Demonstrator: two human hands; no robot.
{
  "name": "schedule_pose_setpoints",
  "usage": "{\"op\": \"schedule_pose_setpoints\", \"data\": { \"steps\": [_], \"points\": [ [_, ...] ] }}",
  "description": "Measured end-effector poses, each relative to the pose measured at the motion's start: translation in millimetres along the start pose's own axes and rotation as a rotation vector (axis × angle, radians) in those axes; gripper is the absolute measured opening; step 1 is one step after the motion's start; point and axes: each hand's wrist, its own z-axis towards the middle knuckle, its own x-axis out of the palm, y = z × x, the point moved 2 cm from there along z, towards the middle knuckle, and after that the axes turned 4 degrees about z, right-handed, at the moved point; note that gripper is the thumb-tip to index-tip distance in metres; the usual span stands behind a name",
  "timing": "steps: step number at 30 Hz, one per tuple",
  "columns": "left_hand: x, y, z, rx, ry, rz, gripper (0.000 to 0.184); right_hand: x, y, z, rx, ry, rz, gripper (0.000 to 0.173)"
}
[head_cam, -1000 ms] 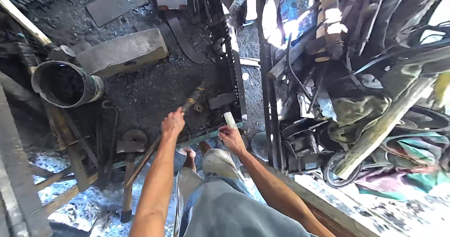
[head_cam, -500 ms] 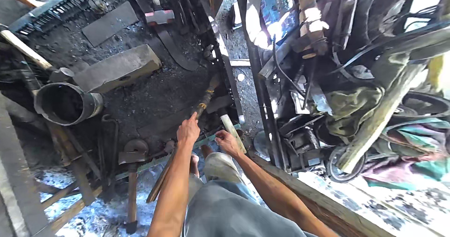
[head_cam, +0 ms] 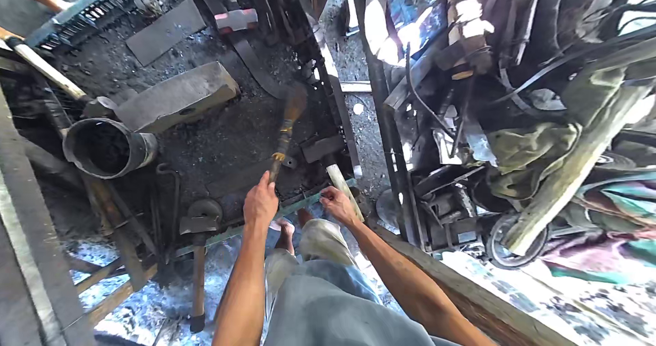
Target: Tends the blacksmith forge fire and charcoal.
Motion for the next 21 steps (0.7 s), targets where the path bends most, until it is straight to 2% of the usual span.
{"op": "schedule_pose_setpoints", "data": {
  "steps": [3, 6, 10, 13, 15, 18, 21],
  "points": [
    [26.2, 6.7, 49.6, 0.006, 0.013, 0.084, 0.045, -4.1, 20.9, 3.8, -0.050, -0.026, 0.006, 0.025],
    [21.8, 57.3, 63.8, -0.091, -0.055, 0.041, 0.044, -11.4, 43.6, 12.9, -0.096, -0.069, -0.003, 0.023],
    [-2.1, 127.8, 15.6, -0.237, -0.155, 0.022, 0.046, -17.6, 63.1, 46.0, -0.186, -0.136, -0.023, 0.021],
    [-9.5, 137.3, -27.4, -0.240, -0.187, -0.043, 0.048, -27.1, 89.0, 74.5, -0.221, -0.162, -0.057, 0.024],
    [-2.8, 127.1, -46.6, -0.197, -0.145, -0.069, 0.047, -27.0, 100.9, 92.9, -0.231, -0.166, -0.092, 0.026],
    [11.2, 118.5, -44.9, -0.106, -0.023, -0.028, 0.046, -24.2, 122.9, 112.3, -0.224, -0.163, -0.108, 0.026],
    [7.8, 149.5, -25.0, -0.160, 0.100, 0.091, 0.045, -21.6, 133.9, 112.5, -0.219, -0.151, -0.134, 0.025]
  ]
}}
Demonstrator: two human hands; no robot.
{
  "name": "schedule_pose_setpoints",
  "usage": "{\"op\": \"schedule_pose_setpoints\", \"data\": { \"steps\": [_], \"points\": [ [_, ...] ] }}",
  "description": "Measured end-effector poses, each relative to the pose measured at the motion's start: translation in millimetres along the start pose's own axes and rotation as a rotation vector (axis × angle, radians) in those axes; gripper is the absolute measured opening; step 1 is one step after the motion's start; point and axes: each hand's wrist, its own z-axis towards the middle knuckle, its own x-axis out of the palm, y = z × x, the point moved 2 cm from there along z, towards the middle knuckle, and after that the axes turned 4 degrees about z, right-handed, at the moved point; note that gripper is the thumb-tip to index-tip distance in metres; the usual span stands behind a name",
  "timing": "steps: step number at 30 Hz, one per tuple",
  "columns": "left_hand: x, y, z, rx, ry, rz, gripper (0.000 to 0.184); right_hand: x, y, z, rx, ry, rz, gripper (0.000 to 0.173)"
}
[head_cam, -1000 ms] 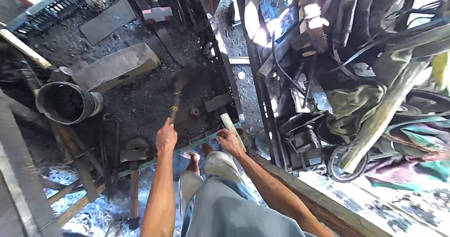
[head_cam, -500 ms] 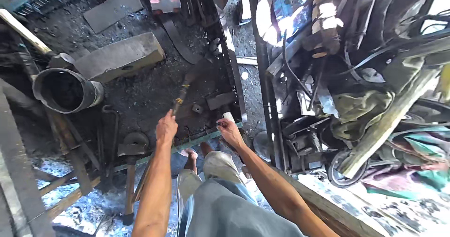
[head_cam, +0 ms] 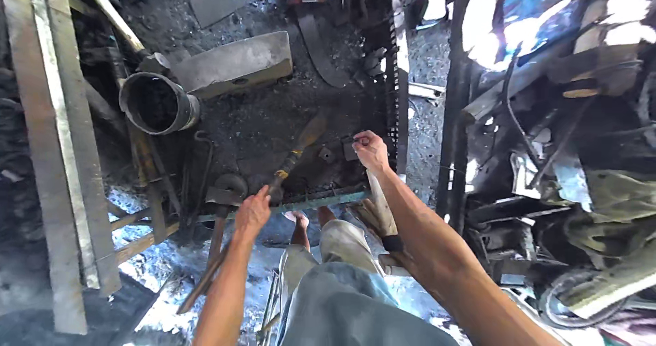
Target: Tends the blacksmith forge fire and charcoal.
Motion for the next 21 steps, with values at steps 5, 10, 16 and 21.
{"op": "schedule_pose_setpoints", "data": {
  "steps": [5, 10, 16, 21],
  "points": [
    [-48.9, 106.5, 25.8, -0.163, -0.137, 0.012, 0.042, 16.6, -25.3, -21.7, -0.025, 0.069, -0.005, 0.022],
    [-90.2, 141.5, -14.4, -0.058, -0.196, -0.050, 0.043, 35.2, -58.1, -56.9, 0.064, 0.140, -0.027, 0.025],
    [-86.5, 173.7, -33.4, -0.016, -0.068, 0.052, 0.047, 50.1, -78.2, -82.0, 0.133, 0.187, 0.011, 0.027],
    [-133.4, 203.2, 34.3, -0.147, -0.067, 0.346, 0.039, 48.9, -76.2, -87.3, 0.114, 0.231, -0.034, 0.025]
  ]
}}
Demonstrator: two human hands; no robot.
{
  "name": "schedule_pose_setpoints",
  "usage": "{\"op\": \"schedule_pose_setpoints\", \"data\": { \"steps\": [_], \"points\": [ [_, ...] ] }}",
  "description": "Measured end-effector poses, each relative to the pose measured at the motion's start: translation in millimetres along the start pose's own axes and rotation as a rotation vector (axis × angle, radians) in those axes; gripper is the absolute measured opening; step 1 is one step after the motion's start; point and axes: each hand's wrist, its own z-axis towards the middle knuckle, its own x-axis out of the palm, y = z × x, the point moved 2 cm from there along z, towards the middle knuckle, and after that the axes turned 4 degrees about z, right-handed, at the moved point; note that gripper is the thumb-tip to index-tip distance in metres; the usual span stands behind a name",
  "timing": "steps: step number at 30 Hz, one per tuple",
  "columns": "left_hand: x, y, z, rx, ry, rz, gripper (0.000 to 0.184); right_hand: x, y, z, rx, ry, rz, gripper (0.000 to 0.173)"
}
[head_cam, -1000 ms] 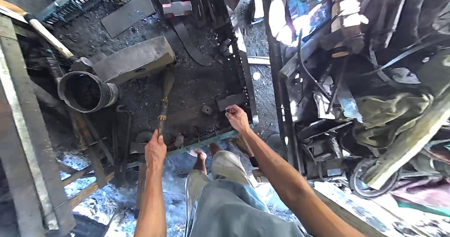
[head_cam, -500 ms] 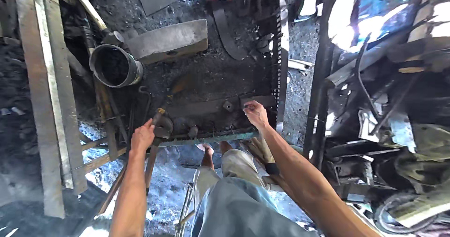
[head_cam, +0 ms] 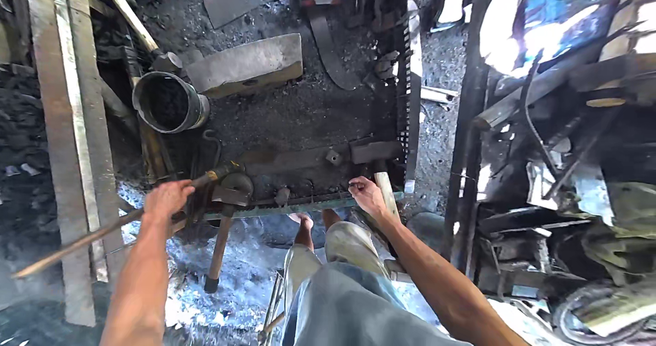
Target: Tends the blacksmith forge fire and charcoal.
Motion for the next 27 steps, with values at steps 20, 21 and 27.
{"op": "schedule_pose_setpoints", "data": {
  "steps": [20, 21, 27],
  "points": [
    [30.8, -30.9, -126.2, -0.180, 0.130, -0.553, 0.048, 8.0, 6.6, -25.3, -0.035, 0.035, 0.030, 0.026],
    [49.8, -35.4, -141.3, -0.209, 0.150, -0.625, 0.048, 8.2, 6.2, -29.1, -0.026, 0.045, 0.033, 0.027],
    [77.6, -18.0, -170.8, -0.211, 0.024, -0.492, 0.043, 7.0, -3.3, -38.9, -0.004, 0.070, -0.029, 0.027]
  ]
}}
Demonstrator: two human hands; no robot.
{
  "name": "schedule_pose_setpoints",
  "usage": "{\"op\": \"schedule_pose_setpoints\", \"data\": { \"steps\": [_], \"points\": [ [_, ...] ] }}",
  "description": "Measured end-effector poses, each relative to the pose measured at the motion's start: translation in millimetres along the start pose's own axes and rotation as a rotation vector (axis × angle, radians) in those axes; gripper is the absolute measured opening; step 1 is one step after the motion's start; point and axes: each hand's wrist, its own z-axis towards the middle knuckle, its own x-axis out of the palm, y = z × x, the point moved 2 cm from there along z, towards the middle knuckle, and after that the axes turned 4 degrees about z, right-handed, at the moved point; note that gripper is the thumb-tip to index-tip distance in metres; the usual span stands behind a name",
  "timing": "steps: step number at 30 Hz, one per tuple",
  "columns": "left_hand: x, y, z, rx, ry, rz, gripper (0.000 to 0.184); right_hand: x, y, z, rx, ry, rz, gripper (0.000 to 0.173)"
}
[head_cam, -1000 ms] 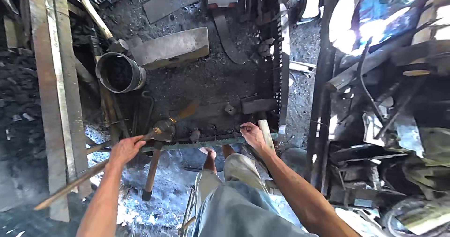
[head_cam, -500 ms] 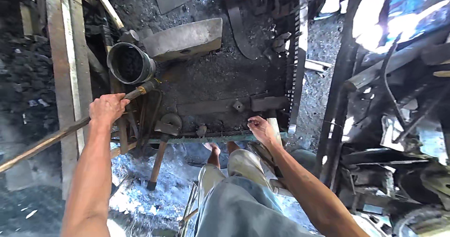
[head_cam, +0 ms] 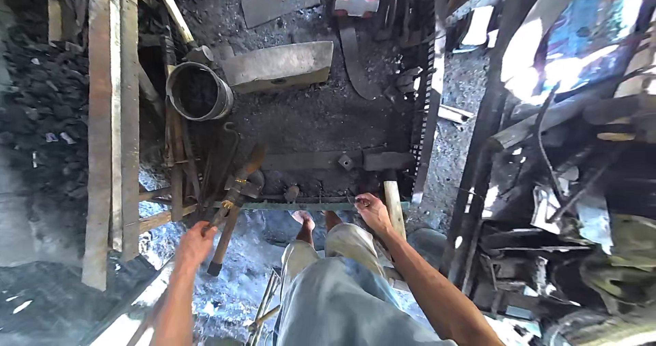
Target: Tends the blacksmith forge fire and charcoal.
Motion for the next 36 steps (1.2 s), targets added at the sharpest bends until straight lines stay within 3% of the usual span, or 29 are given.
{"op": "schedule_pose_setpoints", "data": {
  "steps": [4, 8, 12, 16, 20, 27, 31, 36],
  "points": [
    [-53.4, -5.7, 68.6, 0.048, -0.021, 0.347, 0.040, 2.0, 6.1, 7.0, -0.004, 0.032, -0.071, 0.027],
    [-110.5, -33.5, 131.4, 0.131, -0.198, 0.557, 0.033, -1.7, 25.4, 15.4, -0.019, 0.029, -0.116, 0.026],
    [-157.8, -66.4, 122.7, 0.198, -0.320, 0.531, 0.035, -1.6, 41.1, 29.6, -0.056, -0.057, -0.076, 0.025],
    [-174.4, -73.6, 70.3, 0.221, -0.364, 0.433, 0.035, -3.6, 56.7, 50.4, -0.065, -0.133, -0.004, 0.029],
    [-147.5, -62.0, 23.7, 0.154, -0.328, 0.308, 0.037, -10.3, 71.0, 64.5, -0.079, -0.166, 0.053, 0.024],
    [-16.3, -11.6, -38.4, -0.027, -0.128, -0.035, 0.045, -7.7, 74.1, 74.3, -0.086, -0.101, -0.047, 0.029],
    [43.6, -12.2, -73.7, -0.055, -0.081, -0.144, 0.041, -7.2, 78.3, 65.8, -0.064, -0.084, -0.153, 0.030],
    [80.6, -13.2, -98.6, -0.058, 0.059, -0.228, 0.042, 7.1, 99.7, 44.8, -0.092, -0.054, -0.166, 0.032]
  ]
}}
